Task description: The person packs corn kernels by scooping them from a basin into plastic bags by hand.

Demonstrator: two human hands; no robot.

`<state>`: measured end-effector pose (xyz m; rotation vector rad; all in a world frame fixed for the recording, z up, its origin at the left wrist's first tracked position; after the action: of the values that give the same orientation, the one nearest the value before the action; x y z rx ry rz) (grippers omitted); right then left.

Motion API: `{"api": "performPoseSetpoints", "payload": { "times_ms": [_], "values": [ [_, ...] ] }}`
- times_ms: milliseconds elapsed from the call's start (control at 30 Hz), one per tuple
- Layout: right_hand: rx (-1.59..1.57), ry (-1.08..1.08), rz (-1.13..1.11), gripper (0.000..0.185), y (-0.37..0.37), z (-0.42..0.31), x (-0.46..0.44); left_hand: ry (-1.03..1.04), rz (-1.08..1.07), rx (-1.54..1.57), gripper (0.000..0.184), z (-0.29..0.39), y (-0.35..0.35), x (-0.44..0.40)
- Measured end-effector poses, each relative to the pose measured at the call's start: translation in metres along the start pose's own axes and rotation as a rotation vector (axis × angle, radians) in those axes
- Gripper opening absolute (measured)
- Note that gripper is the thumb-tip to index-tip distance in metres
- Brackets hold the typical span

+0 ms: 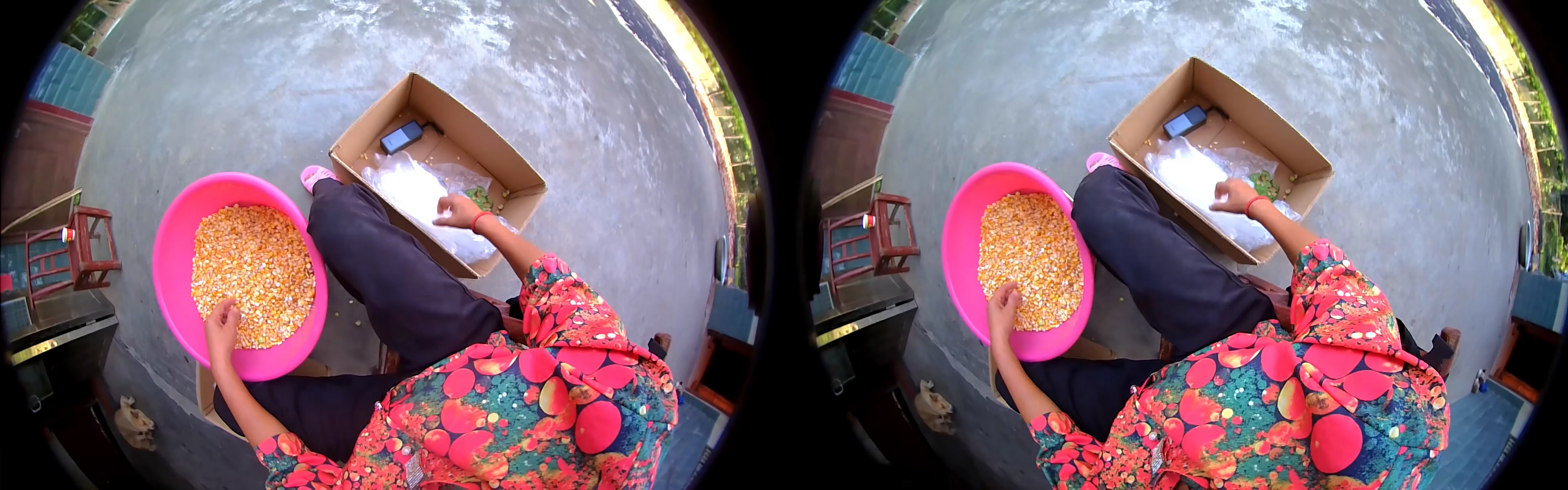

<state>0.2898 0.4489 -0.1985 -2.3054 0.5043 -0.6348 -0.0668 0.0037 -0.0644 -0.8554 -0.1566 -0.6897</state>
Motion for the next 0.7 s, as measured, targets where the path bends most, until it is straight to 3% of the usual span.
{"api": "performPoseSetpoints", "payload": {
  "times_ms": [33,67,133,233,367,533,633,700],
  "values": [
    [0.211,-0.141,-0.066,0.027,0.023,0.007,0.008,0.018,-0.002,-0.026,0.026,0.001,-0.001,0.0],
    [0.214,-0.147,-0.063,0.027,0.02,0.005,0.012,0.037,-0.002,-0.051,0.026,0.002,-0.002,0.0],
    [-0.204,0.143,-0.119,0.022,0.02,0.02,0.016,0.052,0.007,-0.054,0.026,0.002,-0.003,0.002],
    [-0.665,0.188,-0.276,0.012,-0.01,0.011,0.009,0.09,0.028,-0.029,0.026,-0.001,-0.002,0.002],
    [-1.165,0.258,-0.175,0.006,-0.08,0.002,0.008,0.097,0.042,0.007,0.026,-0.004,-0.006,0.006],
    [-0.947,0.275,-0.219,0.001,-0.084,0.0,0.002,0.091,0.045,-0.015,0.027,-0.02,-0.008,-0.002],
    [-0.992,0.2,-0.294,0.029,-0.073,-0.02,0.0,0.122,0.061,0.002,0.027,-0.022,-0.01,0.0],
    [-0.493,0.213,-0.503,0.053,-0.043,-0.031,0.01,0.139,0.069,-0.002,0.026,-0.018,-0.011,0.001]
  ]
}}
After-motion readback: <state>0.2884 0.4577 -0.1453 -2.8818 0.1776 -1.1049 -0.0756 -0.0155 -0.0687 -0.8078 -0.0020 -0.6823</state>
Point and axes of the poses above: each hand's wrist, its own x-axis away from the middle knuckle, its own y-axis out of the palm, z = x × y, the point moved 8 cm from there along -x, towards the middle knuckle, and after that the axes turned 4 degrees about -x, right-handed, at the moved point
